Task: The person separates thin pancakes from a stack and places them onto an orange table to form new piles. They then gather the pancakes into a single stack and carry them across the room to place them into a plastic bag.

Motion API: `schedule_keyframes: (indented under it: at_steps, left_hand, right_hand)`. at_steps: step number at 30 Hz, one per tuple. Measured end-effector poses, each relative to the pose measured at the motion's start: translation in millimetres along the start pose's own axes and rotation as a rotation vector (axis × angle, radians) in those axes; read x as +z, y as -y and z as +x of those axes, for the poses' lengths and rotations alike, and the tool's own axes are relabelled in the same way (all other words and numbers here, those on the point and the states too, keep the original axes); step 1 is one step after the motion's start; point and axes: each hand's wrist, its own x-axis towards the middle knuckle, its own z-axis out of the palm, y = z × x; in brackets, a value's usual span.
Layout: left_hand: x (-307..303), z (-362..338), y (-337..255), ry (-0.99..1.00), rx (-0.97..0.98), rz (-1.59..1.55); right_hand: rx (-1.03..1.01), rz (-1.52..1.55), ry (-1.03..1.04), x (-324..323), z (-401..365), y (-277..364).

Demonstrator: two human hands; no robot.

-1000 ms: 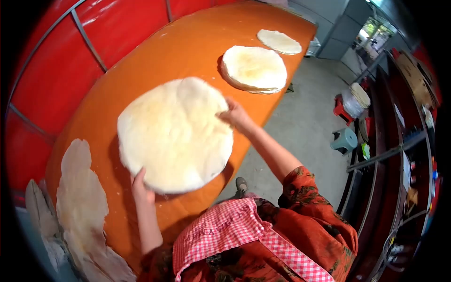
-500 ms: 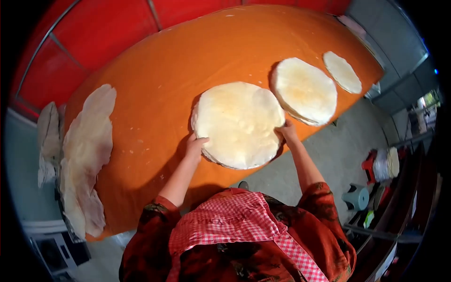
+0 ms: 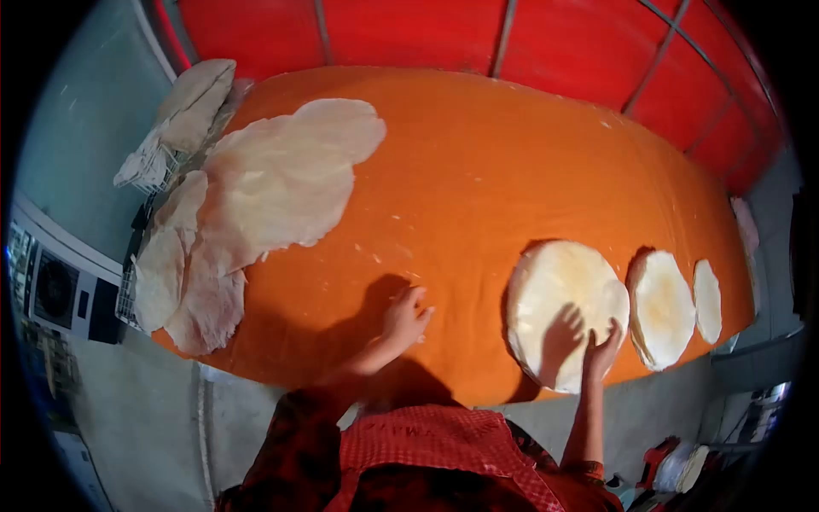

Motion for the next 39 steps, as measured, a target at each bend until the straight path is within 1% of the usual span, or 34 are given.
schedule_keyframes:
  at_steps: [1,2,3,4,5,6,8,9,11,13,15,17,18,20,21,22,23,25,26,29,30,32,33,34,37,38,39]
  left_hand:
    - [-30.5,0.5,26.0,-0.046,0.007,0.03]
    - [-60.6,-5.3,49.8,-0.131,0.017,0.07]
    - [-92.1,-7.0,65.7,-0.192,-0.002,0.094]
    - [-125.1,-8.8,78.1,-0.244,-0.032,0.139]
    - [-149.5,-8.2,108.5,-0.308,0.075,0.25]
    - [-177.1,-10.8,122.0,-0.312,0.057,0.294]
    - [-220.9,-9.4,150.2,-0.312,0.046,0.361]
    - [-234.4,-13.0,165.4,-0.307,0.044,0.379]
    - [-244.3,-16.9,183.3,-0.293,0.056,0.385]
    - [-244.6,-16.2,190.8,-0.269,0.084,0.372]
    - [-251.4,-12.2,184.0,-0.267,0.074,0.308]
    - [-252.6,-13.4,190.2,-0.267,0.049,0.24]
    - [-253.5,-12.8,193.3,-0.261,0.062,0.27]
    - [-256.1,-12.9,194.2,-0.246,0.03,0.246]
    - [-256.3,-12.6,192.1,-0.235,0.009,0.232]
    - [-254.8,-11.3,194.0,-0.269,0.036,0.249]
    - [-256.7,-7.2,197.5,-0.254,0.013,0.258]
    - [-257.8,-9.1,191.0,-0.2,-0.002,0.252]
    - [-257.3,-8.3,191.7,-0.185,-0.003,0.253]
    - [-259.4,-6.5,186.7,-0.179,-0.01,0.294]
    - [-258.0,-7.5,187.3,-0.178,-0.006,0.307]
    - [-255.1,-8.2,190.3,-0.189,-0.005,0.334]
    - [-254.9,-7.7,191.2,-0.188,-0.005,0.322]
    - [-254.7,-7.4,191.3,-0.186,-0.009,0.308]
    - [-255.8,-7.5,192.4,-0.195,-0.001,0.266]
    - [-256.7,-7.1,191.9,-0.199,0.006,0.254]
    - [-257.4,-8.1,190.4,-0.204,0.011,0.239]
  right_hand:
    - [0.138,0.225,0.147,25.8,-10.2,30.2]
    - [0.154,0.414,0.292,52.8,-19.1,69.4]
    - [0.091,0.484,0.429,73.0,-24.6,128.1]
    - [0.169,0.581,0.555,72.7,-30.1,223.1]
    - [-0.049,0.571,0.561,110.1,-36.6,264.6]
    - [-0.302,0.54,0.565,147.9,-40.9,308.8]
    - [-0.621,0.624,0.582,202.3,-41.4,404.2]
    - [-0.663,0.583,0.646,224.1,-40.1,447.0]
    - [-0.738,0.574,0.686,284.1,-37.8,510.1]
    - [-0.955,0.493,0.645,355.8,-24.9,553.6]
    - [-0.913,0.252,0.555,383.0,-24.7,598.2]
    - [-0.988,0.136,0.519,428.8,-17.7,620.3]
    - [-1.021,0.08,0.493,439.9,-15.0,631.4]
    - [-1.032,0.114,0.51,457.4,-8.4,643.2]
    - [-1.037,0.13,0.525,459.2,-6.2,647.6]
    - [-1.078,0.127,0.51,457.0,-5.2,654.1]
    - [-1.11,0.106,0.515,463.2,-6.4,664.3]
    - [-1.144,0.031,0.508,443.8,-5.8,667.0]
    - [-1.177,0.131,0.456,453.2,-4.1,663.5]
    - [-1.225,0.09,0.415,450.6,-2.9,669.4]
    - [-1.251,0.077,0.217,476.8,-0.6,663.5]
    - [-1.284,0.036,0.175,510.5,16.5,657.4]
    - [-1.257,-0.092,0.24,508.6,27.3,660.6]
    - [-1.231,-0.089,0.373,489.7,42.1,673.0]
    - [-1.232,0.113,0.233,439.0,53.8,699.7]
    - [-1.268,0.099,0.209,409.7,45.0,706.7]
    - [-1.306,0.083,0.186,377.3,19.8,705.6]
